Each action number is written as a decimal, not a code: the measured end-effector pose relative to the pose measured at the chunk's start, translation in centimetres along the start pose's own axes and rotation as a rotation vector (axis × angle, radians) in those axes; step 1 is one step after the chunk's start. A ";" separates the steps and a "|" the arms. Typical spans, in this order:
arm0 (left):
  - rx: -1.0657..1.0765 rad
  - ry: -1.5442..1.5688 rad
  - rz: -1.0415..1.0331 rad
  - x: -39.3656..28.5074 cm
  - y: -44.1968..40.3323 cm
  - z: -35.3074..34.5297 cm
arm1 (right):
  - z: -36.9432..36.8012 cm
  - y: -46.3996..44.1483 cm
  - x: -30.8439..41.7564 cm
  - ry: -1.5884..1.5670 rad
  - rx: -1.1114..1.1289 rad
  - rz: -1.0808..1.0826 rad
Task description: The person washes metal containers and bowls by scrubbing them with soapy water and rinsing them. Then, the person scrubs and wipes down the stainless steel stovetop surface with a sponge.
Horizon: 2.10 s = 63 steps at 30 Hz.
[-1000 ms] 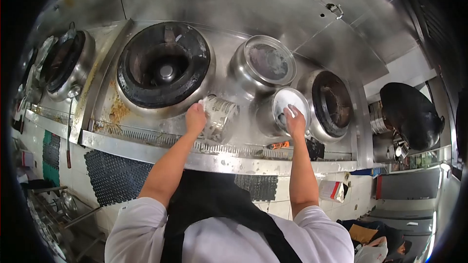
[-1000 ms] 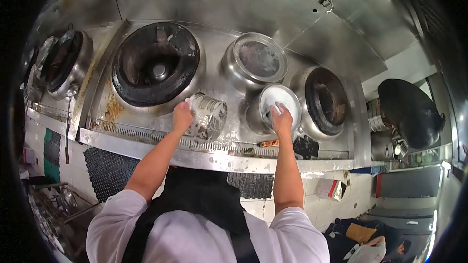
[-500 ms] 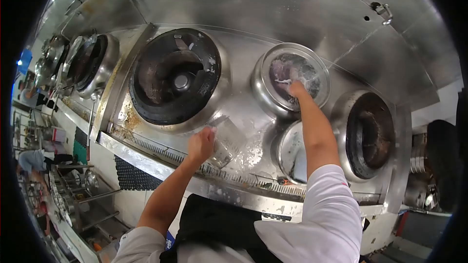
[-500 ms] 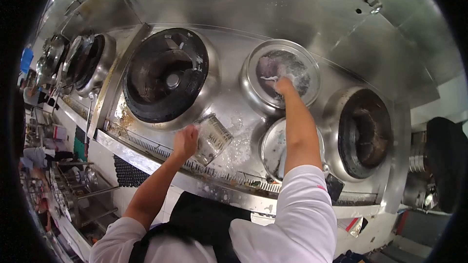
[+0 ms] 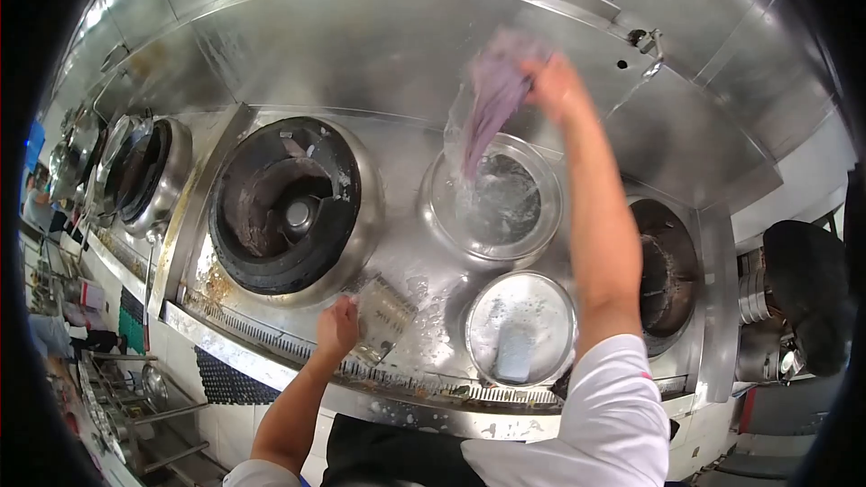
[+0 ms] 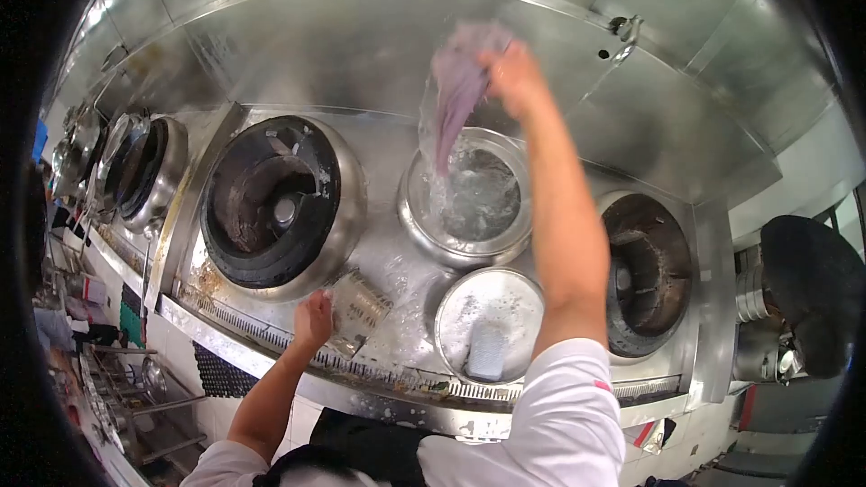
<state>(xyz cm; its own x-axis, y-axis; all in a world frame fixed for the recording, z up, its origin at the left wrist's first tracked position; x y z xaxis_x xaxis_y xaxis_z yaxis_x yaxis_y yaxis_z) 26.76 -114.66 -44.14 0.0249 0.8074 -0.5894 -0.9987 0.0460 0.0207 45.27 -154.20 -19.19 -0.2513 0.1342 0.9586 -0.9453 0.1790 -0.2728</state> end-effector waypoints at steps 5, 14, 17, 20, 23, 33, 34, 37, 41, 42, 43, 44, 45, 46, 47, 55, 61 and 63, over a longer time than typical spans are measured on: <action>-0.034 -0.059 -0.020 -0.3 -0.5 -0.5 | 11.5 -9.0 11.5 -0.127 -0.091 0.187; -0.073 -0.027 -0.061 0.3 0.0 -0.3 | 30.6 -3.0 4.8 -0.340 -0.627 0.129; -0.055 -0.016 -0.040 0.4 -0.2 -0.4 | 29.4 0.3 -1.8 -0.490 -0.551 0.028; -0.080 -0.007 -0.049 0.0 0.0 -0.1 | 22.6 3.9 -6.6 -0.653 -0.488 0.094; -0.064 0.020 -0.006 0.2 0.1 -0.2 | 16.5 5.8 -14.8 -0.720 -0.199 -0.053; -0.057 0.025 0.124 0.3 0.6 0.1 | 5.5 8.7 -41.8 1.055 0.262 -0.354; -0.059 0.023 0.134 0.2 0.6 0.1 | 4.9 8.8 -42.6 1.098 0.278 -0.364; -0.056 -0.021 0.154 0.4 0.7 -0.1 | 4.1 9.8 -43.8 1.139 0.315 -0.380; -0.054 0.000 0.152 -0.4 0.4 0.0 | 4.4 10.4 -43.8 1.164 0.358 -0.337; -0.063 -0.005 0.125 -0.5 0.3 0.0 | 4.5 10.3 -43.6 1.175 0.362 -0.307; -0.071 -0.010 0.100 -0.6 0.1 0.0 | 4.7 10.0 -43.2 1.187 0.357 -0.259; -0.076 -0.016 0.077 -0.8 0.1 -0.1 | 4.8 9.9 -42.4 1.219 0.339 -0.180; -0.062 -0.014 0.098 -0.6 0.2 -0.3 | 5.1 9.7 -41.2 1.273 0.306 -0.068; -0.050 -0.011 0.116 -0.6 0.0 -0.4 | 5.4 9.3 -39.9 1.332 0.266 0.045; -0.042 -0.009 0.133 -0.5 -0.1 -0.5 | 5.6 9.2 -38.0 1.379 0.223 0.146; -0.092 0.006 0.090 -0.9 -0.2 -0.4 | 3.9 8.4 -29.3 1.595 0.798 -0.469; -0.087 0.025 0.118 -0.8 0.1 -0.3 | 1.1 9.2 -26.4 1.579 0.880 -0.505; -0.089 0.020 0.124 -0.7 0.1 -0.4 | -0.2 9.8 -25.5 1.591 0.957 -0.473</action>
<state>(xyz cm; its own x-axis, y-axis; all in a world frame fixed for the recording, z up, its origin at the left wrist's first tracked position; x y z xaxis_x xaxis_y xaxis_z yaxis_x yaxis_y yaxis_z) 26.62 -115.50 -44.08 -0.0989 0.7919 -0.6026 -0.9940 -0.1064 0.0233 42.48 -155.69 -46.28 -0.1065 0.9798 -0.1695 -0.7912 0.0198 0.6113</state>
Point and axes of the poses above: each hand's wrist, its own y-axis away from the middle knuckle, its own z-axis out of the back of the hand, x = y × z, the point moved 8 cm from there along -y, towards the middle knuckle, and after that the axes turned 10 degrees about z, right-handed, at the moved point
